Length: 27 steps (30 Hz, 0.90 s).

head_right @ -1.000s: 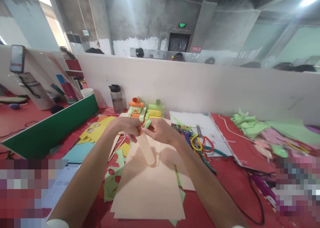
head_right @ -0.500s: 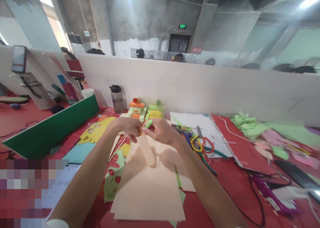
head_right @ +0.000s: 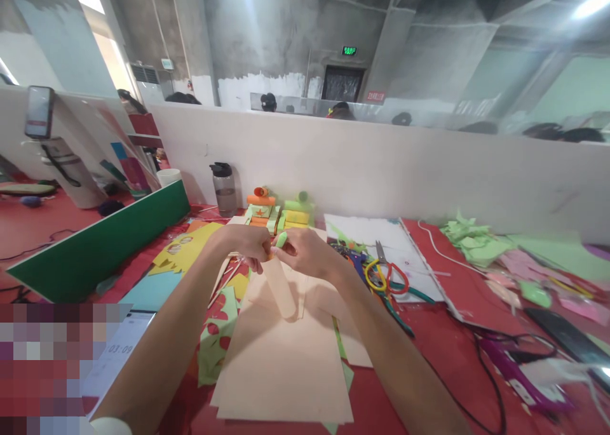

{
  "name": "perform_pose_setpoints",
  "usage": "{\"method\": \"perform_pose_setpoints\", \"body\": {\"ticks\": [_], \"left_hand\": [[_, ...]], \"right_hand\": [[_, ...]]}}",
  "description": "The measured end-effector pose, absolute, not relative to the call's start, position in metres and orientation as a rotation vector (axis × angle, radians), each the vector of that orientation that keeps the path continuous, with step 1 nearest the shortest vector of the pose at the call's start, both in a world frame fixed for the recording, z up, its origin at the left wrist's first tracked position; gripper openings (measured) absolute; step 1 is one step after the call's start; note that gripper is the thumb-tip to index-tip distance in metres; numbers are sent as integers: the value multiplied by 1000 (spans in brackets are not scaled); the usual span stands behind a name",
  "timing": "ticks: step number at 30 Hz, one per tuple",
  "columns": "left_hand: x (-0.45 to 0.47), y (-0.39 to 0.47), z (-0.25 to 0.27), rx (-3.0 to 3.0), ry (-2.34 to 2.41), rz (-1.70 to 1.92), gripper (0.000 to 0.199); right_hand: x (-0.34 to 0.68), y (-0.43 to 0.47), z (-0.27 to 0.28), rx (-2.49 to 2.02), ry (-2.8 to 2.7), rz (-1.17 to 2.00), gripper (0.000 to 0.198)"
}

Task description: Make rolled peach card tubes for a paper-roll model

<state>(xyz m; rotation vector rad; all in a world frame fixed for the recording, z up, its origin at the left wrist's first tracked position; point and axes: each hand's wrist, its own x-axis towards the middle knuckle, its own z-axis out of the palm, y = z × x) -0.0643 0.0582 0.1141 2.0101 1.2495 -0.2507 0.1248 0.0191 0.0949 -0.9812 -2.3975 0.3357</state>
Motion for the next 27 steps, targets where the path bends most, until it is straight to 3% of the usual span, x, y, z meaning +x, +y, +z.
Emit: {"method": "perform_pose_setpoints", "body": {"ticks": [27], "left_hand": [[-63,58,114,1975,1230,-230,8]], "right_hand": [[125,21,91,-946,-2398,276,19]]}}
